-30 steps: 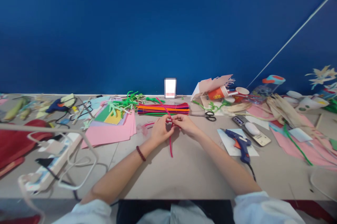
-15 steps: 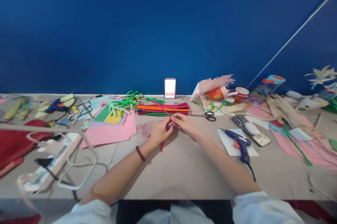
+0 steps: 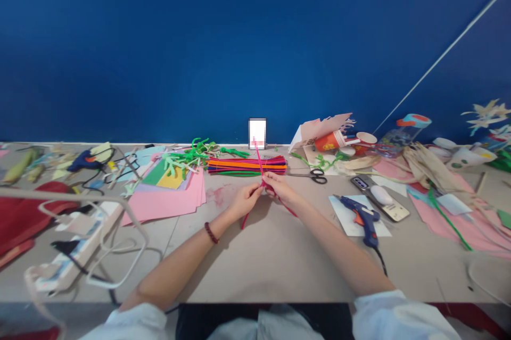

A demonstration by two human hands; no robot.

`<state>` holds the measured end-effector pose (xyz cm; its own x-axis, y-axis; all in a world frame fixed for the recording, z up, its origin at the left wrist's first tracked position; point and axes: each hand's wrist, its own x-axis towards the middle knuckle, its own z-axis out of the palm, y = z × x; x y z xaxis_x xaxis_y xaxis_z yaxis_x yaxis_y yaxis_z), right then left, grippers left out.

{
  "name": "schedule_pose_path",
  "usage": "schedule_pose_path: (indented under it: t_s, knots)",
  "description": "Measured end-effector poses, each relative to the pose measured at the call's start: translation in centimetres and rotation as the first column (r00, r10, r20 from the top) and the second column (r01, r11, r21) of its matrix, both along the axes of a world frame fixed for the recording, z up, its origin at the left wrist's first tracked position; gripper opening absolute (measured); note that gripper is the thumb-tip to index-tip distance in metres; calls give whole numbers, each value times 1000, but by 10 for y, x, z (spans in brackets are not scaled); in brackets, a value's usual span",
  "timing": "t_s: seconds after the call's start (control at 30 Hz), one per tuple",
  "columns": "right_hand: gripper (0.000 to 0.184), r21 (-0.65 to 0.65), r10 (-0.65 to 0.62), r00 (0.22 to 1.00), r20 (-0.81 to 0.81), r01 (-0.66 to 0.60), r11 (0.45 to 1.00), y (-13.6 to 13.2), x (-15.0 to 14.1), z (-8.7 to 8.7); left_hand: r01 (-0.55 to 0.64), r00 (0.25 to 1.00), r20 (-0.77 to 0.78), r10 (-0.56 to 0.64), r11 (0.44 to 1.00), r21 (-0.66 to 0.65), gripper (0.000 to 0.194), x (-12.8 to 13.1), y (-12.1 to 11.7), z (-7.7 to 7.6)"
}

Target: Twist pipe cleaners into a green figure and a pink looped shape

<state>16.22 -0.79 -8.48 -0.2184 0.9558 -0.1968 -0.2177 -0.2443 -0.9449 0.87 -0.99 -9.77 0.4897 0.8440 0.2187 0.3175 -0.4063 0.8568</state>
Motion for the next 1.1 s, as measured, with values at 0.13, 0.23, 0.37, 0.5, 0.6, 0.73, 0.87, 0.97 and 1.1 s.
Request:
schedule_pose_path:
  t_s: [0.13, 0.23, 0.37, 0.5, 0.6, 0.73, 0.87, 0.97, 1.1]
  knots:
    - [40, 17, -93, 996, 5, 93, 996, 5, -6, -7, -28, 999, 41, 29, 999, -27, 35, 0, -1, 5]
    - [41, 22, -158, 987, 10, 157, 987, 8, -8, -11, -30, 998, 58, 34, 997, -65, 37, -1, 0, 9]
    - [42, 12, -118, 993, -21, 118, 993, 9, -2, -8, 6, 997, 81, 9, 985, -175, 38, -2, 2, 13]
    - [41, -16, 4, 1000, 0, -4, 1000, 5, 7, 1, 10, 998, 55, -3, 992, -126, 41, -3, -1, 11]
    - [39, -38, 38, 999, 37, -36, 999, 2, 11, 8, 25, 999, 26, -22, 995, -101, 41, -3, -4, 7]
    - [37, -2, 56, 997, 48, -56, 998, -1, 12, 12, 8, 1000, 21, -6, 995, -94, 40, -3, -3, 3]
    - [38, 13, 52, 995, 81, -54, 998, 0, 14, 8, 15, 1000, 24, -13, 994, -111, 39, -3, 0, 4]
    - [38, 2, 30, 993, 111, -30, 1000, 2, 16, 3, 44, 999, 11, -43, 989, -143, 39, -5, 3, 7]
    - [33, -106, 96, 993, 74, -88, 991, 3, 18, 2, 92, 994, -42, -101, 982, -166, 39, -10, 8, 11]
